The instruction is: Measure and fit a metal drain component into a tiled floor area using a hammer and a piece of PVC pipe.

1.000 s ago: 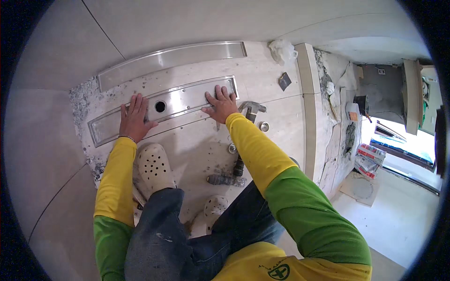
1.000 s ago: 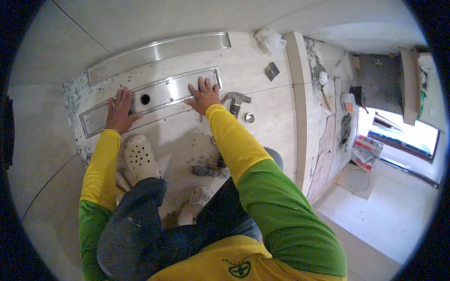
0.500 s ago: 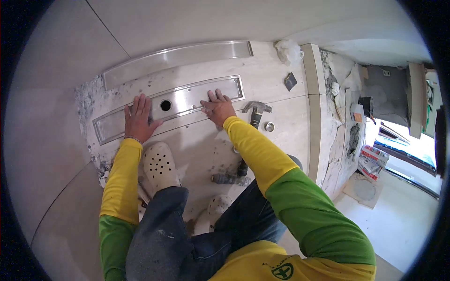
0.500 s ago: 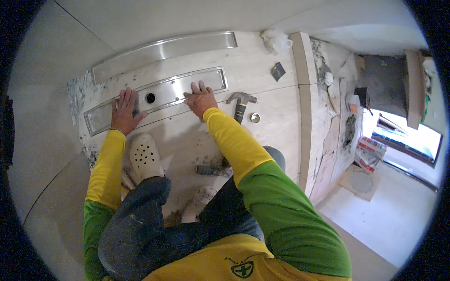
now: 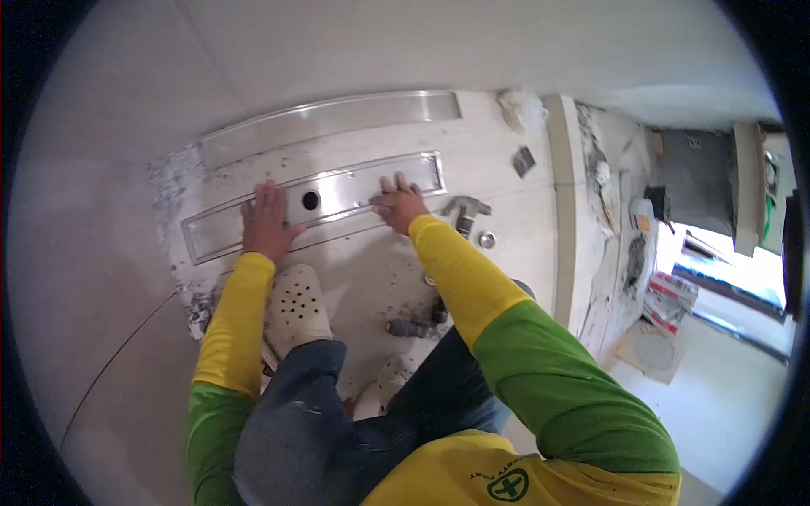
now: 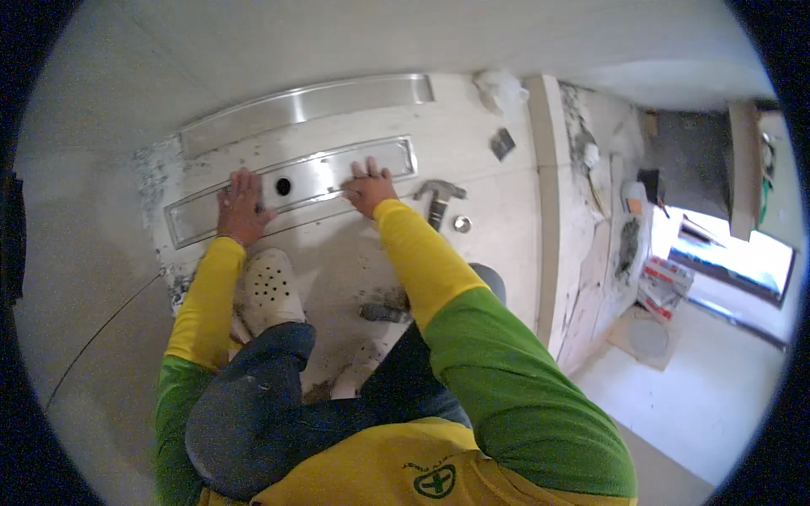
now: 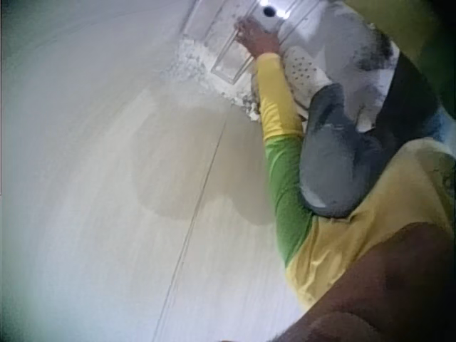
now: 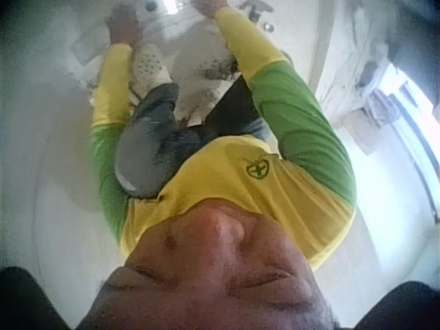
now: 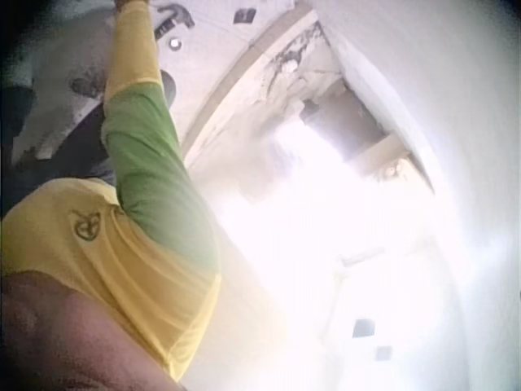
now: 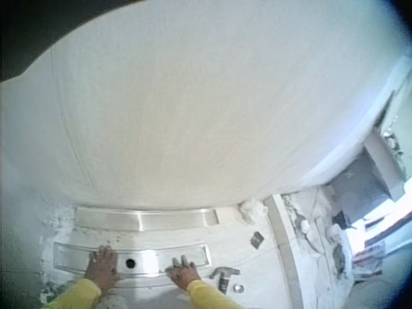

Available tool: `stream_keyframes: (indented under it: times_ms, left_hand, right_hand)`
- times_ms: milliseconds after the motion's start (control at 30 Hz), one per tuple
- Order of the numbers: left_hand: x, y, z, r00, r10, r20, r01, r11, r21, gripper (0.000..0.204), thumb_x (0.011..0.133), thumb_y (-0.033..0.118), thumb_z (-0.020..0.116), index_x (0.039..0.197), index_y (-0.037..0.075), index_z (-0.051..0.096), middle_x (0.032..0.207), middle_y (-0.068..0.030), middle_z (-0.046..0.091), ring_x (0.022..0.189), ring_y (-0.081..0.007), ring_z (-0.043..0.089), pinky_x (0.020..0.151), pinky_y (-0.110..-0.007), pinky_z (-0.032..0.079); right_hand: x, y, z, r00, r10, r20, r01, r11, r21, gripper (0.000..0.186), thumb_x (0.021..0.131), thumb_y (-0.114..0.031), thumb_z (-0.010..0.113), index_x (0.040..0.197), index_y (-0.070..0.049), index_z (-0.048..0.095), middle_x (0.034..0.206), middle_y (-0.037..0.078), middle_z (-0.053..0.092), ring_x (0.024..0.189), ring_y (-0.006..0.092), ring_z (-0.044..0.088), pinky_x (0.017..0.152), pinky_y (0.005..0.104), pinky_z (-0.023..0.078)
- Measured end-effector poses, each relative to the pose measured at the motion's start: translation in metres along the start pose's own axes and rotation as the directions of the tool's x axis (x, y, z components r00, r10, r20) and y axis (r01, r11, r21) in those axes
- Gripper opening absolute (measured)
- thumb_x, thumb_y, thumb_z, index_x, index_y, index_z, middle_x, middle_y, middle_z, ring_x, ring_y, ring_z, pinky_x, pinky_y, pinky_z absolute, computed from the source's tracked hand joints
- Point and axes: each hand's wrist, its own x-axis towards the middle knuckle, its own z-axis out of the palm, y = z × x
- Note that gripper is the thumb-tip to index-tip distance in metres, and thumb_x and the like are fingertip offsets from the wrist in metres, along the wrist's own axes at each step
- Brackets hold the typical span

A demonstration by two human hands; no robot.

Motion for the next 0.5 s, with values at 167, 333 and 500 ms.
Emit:
stream_keyframes:
  times_ms: [167, 333, 500]
  left_hand:
    - [-0.001, 0.005, -0.007, 0.998, 0.049, -0.046, -0.052, 0.995, -0.086, 0.091, 0.085, 0.051, 0.059, 0.151, 0.007, 0.015, 0.159, -0.012, 0.01, 0.147, -0.0295, 0.001, 0.115, -0.058, 0.005]
    - [-0.008, 0.001, 0.0, 0.992, -0.104, -0.075, 0.091, 0.984, -0.154, 0.095, 0.084, 0.056, 0.056, 0.152, 0.009, 0.009, 0.16, -0.0069, 0.001, 0.147, -0.0222, -0.006, 0.116, -0.057, -0.001]
    - [-0.008, -0.003, 0.0, 0.99, -0.127, -0.059, 0.116, 0.979, -0.166, 0.097, 0.083, 0.058, 0.057, 0.152, 0.01, 0.009, 0.16, -0.0063, 0.001, 0.148, -0.0219, -0.005, 0.115, -0.059, 0.001]
  right_hand:
    - [-0.005, -0.001, -0.008, 0.991, 0.12, 0.055, -0.113, 0.986, -0.119, 0.034, 0.09, -0.043, 0.054, 0.123, -0.038, 0.06, 0.154, 0.003, 0.03, 0.144, 0.0377, 0.018, 0.109, 0.0656, 0.018]
    - [-0.005, -0.023, -0.019, 0.965, 0.245, 0.091, -0.236, 0.966, -0.102, 0.033, 0.09, -0.045, 0.054, 0.122, -0.038, 0.06, 0.153, 0.0, 0.032, 0.141, 0.0349, 0.024, 0.104, 0.0733, 0.017]
    - [-0.003, -0.033, -0.024, 0.944, 0.306, 0.126, -0.295, 0.95, -0.098, 0.036, 0.091, -0.048, 0.053, 0.124, -0.034, 0.061, 0.154, 0.001, 0.03, 0.143, 0.0312, 0.023, 0.106, 0.0697, 0.02]
